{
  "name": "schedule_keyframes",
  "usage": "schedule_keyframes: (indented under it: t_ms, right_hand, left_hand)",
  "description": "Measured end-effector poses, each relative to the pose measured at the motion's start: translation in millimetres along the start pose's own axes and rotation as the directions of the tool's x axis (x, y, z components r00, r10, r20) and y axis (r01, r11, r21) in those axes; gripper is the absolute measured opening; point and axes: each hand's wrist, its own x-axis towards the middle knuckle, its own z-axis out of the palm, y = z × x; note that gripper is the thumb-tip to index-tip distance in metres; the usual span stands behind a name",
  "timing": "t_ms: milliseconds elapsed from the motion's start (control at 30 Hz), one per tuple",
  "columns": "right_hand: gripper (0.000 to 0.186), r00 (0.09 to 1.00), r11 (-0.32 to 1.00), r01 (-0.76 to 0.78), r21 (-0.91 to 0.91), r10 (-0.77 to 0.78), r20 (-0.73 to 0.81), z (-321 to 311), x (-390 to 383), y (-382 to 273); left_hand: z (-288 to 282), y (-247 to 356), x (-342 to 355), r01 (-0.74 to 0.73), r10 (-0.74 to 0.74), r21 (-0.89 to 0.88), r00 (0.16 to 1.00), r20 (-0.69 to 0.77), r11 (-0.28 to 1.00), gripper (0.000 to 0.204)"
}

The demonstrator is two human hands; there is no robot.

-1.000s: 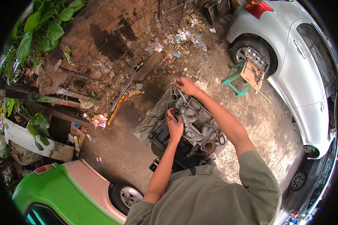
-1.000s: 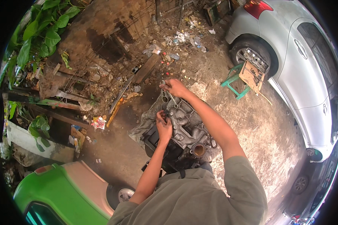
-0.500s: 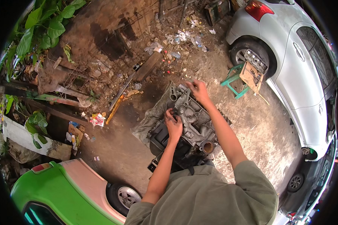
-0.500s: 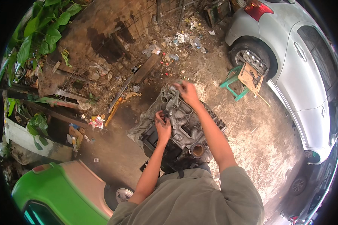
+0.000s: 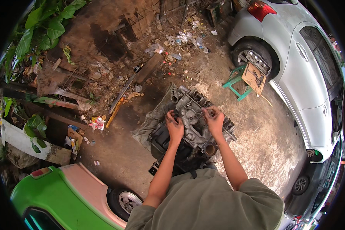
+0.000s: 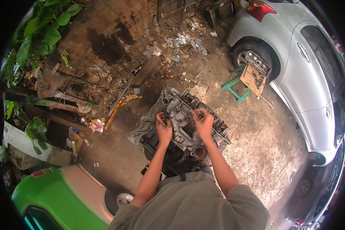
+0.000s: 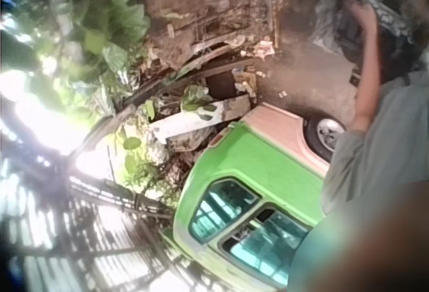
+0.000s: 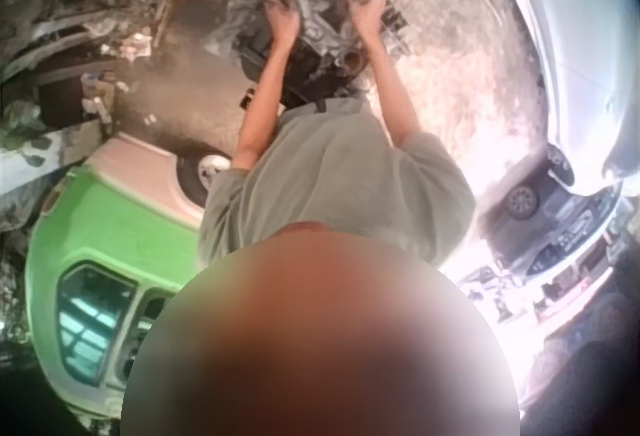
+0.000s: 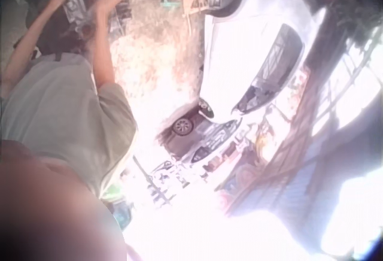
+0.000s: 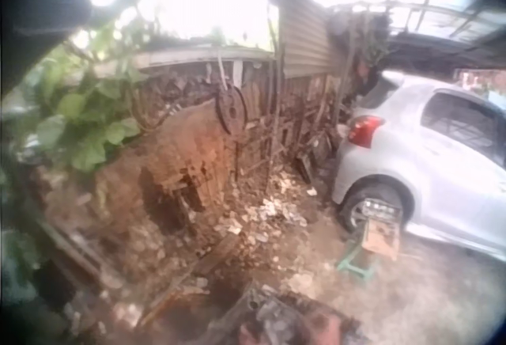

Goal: The person works on a disassembled engine block placed on a cloth on the ground. They use a wrench to tighten bolts on the engine, then move to a nearby stool to pick up a metal engine part and place it on the engine. The person continues to tighten bolts on the engine with the wrench.

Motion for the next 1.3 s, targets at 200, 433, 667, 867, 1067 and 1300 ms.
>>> schedule_keyframes:
  t_ms: [200,433,667,867,1067,1300]
  right_hand:
    - [0.017,0.99,0.94,-0.099,0.327,0.061,0.124,7,57,-32]
    - [0.026,0.874,0.921,0.385,-0.055,-0.346,0.34,66,130,-19]
    - [0.026,0.766,0.869,0.428,-0.249,-0.203,0.61,91,147,7]
    - [0.019,0.746,0.867,0.462,-0.186,-0.266,0.611,92,143,8]
    - [0.023,0.746,0.895,0.376,-0.24,-0.139,0.651,91,140,-6]
    - [0.02,0.821,0.932,0.348,-0.1,-0.252,0.511,86,135,4]
  left_hand:
    - [0,-1,2,0.001,-0.001,-0.006,1.0,0.017,1.0,0.038]
    - [0,0,2,0.027,-0.026,-0.008,1.0,0.008,1.0,0.037]
    - [-3,6,3,-0.004,0.004,0.0,1.0,0.013,1.0,0.037]
    - [-10,16,4,-0.18,0.165,0.115,0.977,0.133,0.977,0.036]
    - [-12,20,3,-0.272,0.23,0.236,0.954,0.193,0.933,0.036]
    - [-11,22,5,-0.226,0.154,0.298,0.957,0.248,0.927,0.036]
